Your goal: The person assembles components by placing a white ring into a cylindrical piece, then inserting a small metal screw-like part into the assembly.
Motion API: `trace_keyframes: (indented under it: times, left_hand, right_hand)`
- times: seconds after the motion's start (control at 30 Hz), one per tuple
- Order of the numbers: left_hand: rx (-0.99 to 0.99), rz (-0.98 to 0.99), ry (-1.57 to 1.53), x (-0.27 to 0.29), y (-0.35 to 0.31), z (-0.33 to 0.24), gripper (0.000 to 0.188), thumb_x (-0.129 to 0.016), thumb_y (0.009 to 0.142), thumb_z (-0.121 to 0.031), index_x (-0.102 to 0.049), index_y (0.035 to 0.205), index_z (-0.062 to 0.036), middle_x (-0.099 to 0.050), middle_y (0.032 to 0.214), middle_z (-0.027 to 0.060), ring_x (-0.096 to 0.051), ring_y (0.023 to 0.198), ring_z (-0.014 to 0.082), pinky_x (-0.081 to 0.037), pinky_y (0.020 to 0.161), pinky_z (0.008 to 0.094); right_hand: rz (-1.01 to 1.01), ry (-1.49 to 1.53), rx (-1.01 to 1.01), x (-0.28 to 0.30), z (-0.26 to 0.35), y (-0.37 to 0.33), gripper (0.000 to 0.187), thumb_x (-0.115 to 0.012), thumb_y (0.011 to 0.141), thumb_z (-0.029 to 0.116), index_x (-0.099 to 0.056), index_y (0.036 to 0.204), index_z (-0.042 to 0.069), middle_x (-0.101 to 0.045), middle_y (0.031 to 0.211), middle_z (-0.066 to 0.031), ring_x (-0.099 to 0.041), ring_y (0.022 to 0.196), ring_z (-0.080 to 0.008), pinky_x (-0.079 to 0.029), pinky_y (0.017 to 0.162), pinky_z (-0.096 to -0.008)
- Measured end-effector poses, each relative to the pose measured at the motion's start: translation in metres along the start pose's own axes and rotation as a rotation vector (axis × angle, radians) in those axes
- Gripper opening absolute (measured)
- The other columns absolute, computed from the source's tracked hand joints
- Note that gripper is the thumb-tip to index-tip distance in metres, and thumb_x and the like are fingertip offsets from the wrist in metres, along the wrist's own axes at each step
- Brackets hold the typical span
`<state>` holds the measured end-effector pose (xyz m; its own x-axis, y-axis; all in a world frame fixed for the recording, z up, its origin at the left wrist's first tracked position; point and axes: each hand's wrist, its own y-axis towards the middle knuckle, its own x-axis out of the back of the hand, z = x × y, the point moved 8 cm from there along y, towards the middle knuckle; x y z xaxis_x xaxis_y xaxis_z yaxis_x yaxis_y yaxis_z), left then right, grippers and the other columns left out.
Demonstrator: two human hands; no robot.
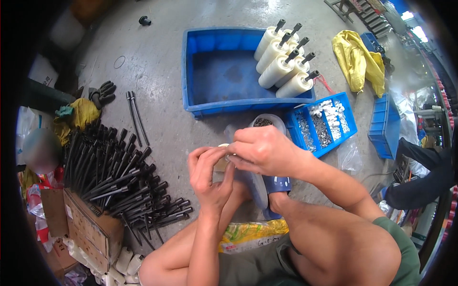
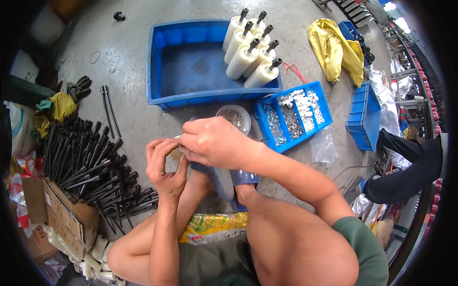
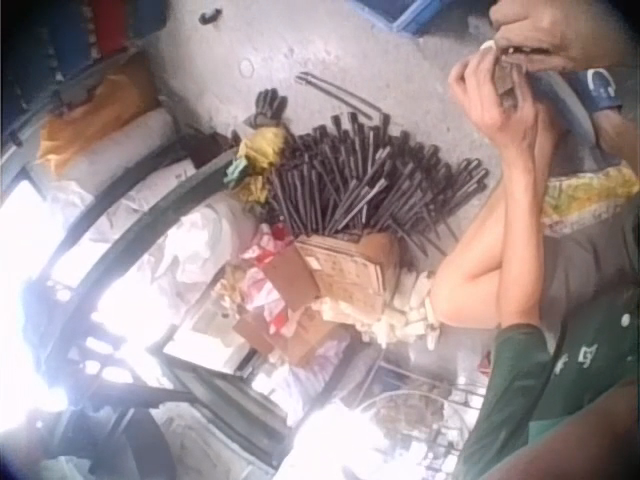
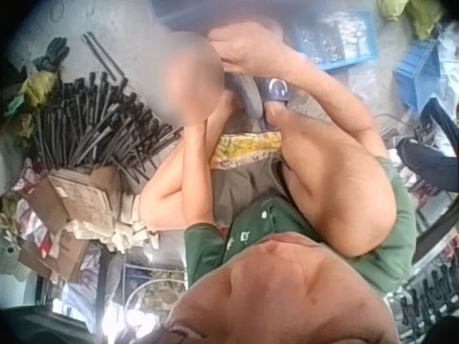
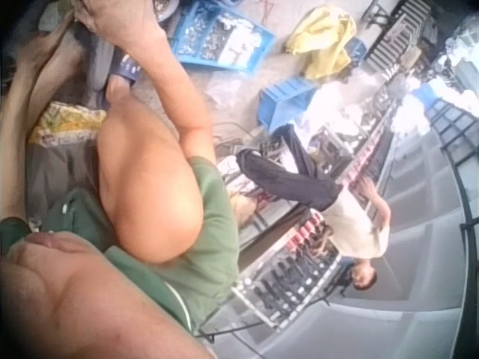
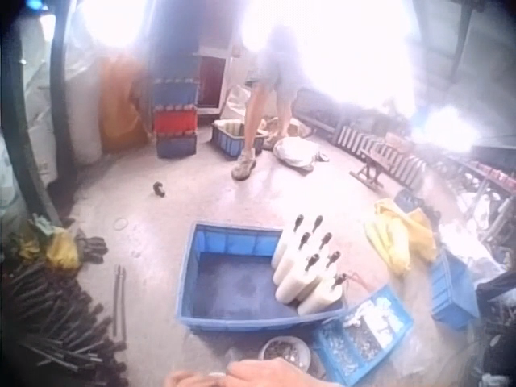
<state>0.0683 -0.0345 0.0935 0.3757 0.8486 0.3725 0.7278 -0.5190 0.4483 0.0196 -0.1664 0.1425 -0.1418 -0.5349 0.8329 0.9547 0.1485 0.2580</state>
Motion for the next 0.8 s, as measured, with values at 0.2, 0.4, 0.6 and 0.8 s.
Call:
trace_keyframes:
  times: [0.2, 0.4, 0.6, 0.8]
  left_hand:
    - [0.033, -0.061, 0.028, 0.005, -0.002, 0.005, 0.037, -0.079, 0.071, 0.006, -0.072, 0.106, -0.0035, -0.071, 0.098, 0.0092, -0.062, 0.097, 0.0328, -0.052, 0.089, 0.0412]
    - [0.057, 0.053, 0.111, 0.004, -0.005, 0.01, 0.033, -0.076, 0.072, -0.001, -0.071, 0.104, -0.0017, -0.065, 0.111, 0.0147, -0.057, 0.109, 0.0381, -0.048, 0.094, 0.0464]
    - [0.109, -0.029, 0.075, 0.007, -0.002, 0.01, 0.024, -0.078, 0.075, -0.003, -0.067, 0.097, -0.001, -0.066, 0.116, 0.0165, -0.057, 0.112, 0.0397, -0.048, 0.097, 0.0486]
    - [0.07, -0.007, 0.13, 0.006, -0.007, 0.012, 0.029, -0.078, 0.078, -0.005, -0.067, 0.103, 0.0015, -0.068, 0.122, 0.0194, -0.059, 0.116, 0.0399, -0.047, 0.101, 0.0479]
  right_hand:
    - [-0.07, -0.042, -0.002, -0.006, 0.008, 0.001, 0.022, -0.081, 0.081, 0.017, -0.067, 0.094, 0.007, -0.057, 0.082, -0.0068, -0.067, 0.077, -0.0265, -0.055, 0.063, -0.0388]
    - [-0.088, -0.06, -0.007, -0.008, 0.012, 0.008, 0.023, -0.081, 0.082, 0.018, -0.068, 0.097, 0.006, -0.058, 0.085, -0.0076, -0.067, 0.077, -0.0277, -0.056, 0.063, -0.0383]
    - [-0.057, -0.025, -0.032, -0.014, 0.015, 0.006, 0.026, -0.082, 0.079, 0.02, -0.065, 0.093, 0.006, -0.058, 0.086, -0.0083, -0.068, 0.081, -0.0289, -0.057, 0.064, -0.0399]
    - [-0.034, -0.085, -0.078, -0.012, 0.01, 0.01, 0.024, -0.082, 0.078, 0.02, -0.064, 0.086, 0.006, -0.062, 0.087, -0.0067, -0.071, 0.084, -0.0251, -0.06, 0.065, -0.0378]
